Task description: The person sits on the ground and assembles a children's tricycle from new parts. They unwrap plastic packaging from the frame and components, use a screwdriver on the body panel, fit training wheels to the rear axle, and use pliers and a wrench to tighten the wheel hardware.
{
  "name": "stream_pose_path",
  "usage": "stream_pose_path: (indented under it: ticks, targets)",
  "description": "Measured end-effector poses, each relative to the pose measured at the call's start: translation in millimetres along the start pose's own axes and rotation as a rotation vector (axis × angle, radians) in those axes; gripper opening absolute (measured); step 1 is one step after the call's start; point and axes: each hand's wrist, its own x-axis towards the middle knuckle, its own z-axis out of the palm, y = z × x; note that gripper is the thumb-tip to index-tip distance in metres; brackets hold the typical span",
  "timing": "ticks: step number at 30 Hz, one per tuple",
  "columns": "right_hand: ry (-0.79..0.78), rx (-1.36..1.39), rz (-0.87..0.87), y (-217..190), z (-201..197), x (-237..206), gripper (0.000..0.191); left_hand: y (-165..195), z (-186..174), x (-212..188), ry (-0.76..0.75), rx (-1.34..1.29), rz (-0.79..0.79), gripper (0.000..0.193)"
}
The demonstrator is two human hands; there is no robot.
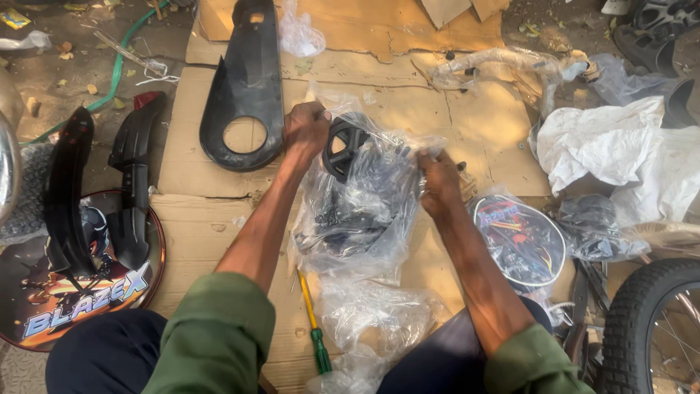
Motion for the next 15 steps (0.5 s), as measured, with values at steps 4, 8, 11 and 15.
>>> stream_pose_path:
  ticks: [4, 8, 11, 15]
  targets:
    - [-0.209, -0.158, -0.355, -80.6, 31.8, -35.6, 0.026, 9.7, -31.4, 1.4, -0.185, -0.815, 0.161, 0.013]
    - [-0.542, -0.374, -0.478, -127.7, 49.4, -95.0, 0.007, 17.3, -95.4, -14.5, -0.411, -0.777, 0.116, 0.015]
    - [-0.609, -0.698, -0.433, -124.3, 34.0, -131.7, 0.012, 6.0, -137.3, -41.5, -0.592, -0.271, 0.000, 0.023]
    - [-0.748, -0.857, -0.267, -104.9, -0.6, -150.5, 0.017, -13.6, -141.5, -82.1, -0.771, 0.217, 0.095, 0.018]
